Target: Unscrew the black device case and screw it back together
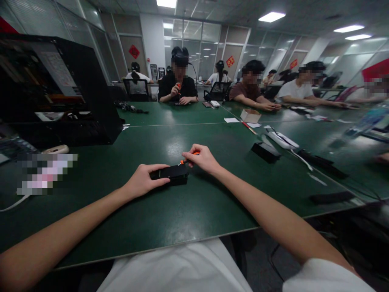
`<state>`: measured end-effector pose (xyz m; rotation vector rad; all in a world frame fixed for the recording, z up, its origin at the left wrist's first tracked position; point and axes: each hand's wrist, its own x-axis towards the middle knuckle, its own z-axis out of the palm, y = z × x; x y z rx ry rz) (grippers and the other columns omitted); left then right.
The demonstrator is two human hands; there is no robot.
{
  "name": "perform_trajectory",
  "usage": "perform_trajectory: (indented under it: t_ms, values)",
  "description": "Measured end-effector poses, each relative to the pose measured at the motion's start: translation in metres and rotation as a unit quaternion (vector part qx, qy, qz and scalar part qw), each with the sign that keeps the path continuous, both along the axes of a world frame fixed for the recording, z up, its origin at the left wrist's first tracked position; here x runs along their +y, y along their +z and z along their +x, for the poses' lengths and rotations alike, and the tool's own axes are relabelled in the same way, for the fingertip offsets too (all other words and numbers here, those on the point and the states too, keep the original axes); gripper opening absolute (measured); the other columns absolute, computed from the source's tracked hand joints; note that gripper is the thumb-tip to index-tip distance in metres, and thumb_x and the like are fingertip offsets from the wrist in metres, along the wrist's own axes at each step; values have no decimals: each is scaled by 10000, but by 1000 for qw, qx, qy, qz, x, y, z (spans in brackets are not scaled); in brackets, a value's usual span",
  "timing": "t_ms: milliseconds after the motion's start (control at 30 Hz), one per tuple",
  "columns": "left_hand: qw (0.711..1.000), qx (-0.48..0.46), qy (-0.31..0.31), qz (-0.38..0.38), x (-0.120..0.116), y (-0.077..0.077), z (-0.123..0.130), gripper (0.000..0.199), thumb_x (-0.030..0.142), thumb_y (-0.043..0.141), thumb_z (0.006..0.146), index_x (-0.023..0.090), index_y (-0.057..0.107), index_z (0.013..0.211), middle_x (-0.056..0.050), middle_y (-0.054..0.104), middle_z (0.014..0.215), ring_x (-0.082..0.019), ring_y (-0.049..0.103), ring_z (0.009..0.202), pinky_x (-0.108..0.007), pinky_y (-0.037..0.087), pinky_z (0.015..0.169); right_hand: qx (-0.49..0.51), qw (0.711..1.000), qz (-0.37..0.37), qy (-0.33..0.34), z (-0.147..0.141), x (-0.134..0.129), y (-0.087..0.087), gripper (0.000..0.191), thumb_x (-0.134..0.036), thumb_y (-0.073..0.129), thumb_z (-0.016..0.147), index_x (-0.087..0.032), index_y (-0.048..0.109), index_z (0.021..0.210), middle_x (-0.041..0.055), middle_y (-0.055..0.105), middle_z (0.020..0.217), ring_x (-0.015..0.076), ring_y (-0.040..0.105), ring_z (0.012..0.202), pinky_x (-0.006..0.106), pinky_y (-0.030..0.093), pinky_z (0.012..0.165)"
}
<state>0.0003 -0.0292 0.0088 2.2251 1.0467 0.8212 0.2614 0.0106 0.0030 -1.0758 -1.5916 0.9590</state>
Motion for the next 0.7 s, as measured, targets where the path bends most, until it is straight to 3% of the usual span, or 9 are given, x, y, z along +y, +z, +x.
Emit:
perform_trajectory:
  t_ms: [33, 100, 167, 367, 700]
  values:
    - [1000, 0, -2, 2, 0, 0, 0, 470, 452, 772, 817, 147, 771, 1176, -70, 802, 1056, -252, 736, 906, -321, 521, 819, -81, 995, 28, 41, 6, 1, 3, 412, -540, 768, 779, -173, 597, 703, -15, 622, 588, 97, 535, 481, 232, 403, 494]
    - [1000, -2, -3, 6, 0, 0, 0, 467, 449, 776, 816, 156, 771, 1180, -64, 803, 1059, -251, 737, 917, -318, 523, 827, -243, 958, 107, 107, 17, 4, 7, 396, -503, 639, 906, -155, 684, 724, -29, 568, 558, 79, 463, 496, 231, 330, 515]
    - [1000, -4, -4, 6, 0, 0, 0, 465, 446, 779, 813, 162, 771, 1181, -61, 804, 1061, -250, 738, 922, -316, 525, 830, -318, 925, 168, 119, 21, 7, 6, 456, -482, 523, 980, -150, 712, 732, -28, 546, 559, 79, 430, 519, 241, 298, 542]
    - [1000, -11, -1, 7, 0, 1, 0, 469, 433, 784, 807, 154, 768, 1184, -68, 805, 1061, -247, 742, 925, -318, 531, 846, -317, 921, 212, 83, 12, 12, -8, 523, -494, 464, 999, -152, 652, 650, -9, 529, 560, 91, 389, 527, 267, 258, 575]
    - [1000, -15, 15, 4, -3, 3, 4, 466, 455, 771, 802, 159, 774, 1162, -83, 797, 1068, -262, 728, 928, -341, 531, 854, -334, 914, 194, 128, 10, 16, -9, 517, -529, 422, 1008, -197, 696, 722, -12, 603, 619, 121, 486, 559, 242, 320, 612]
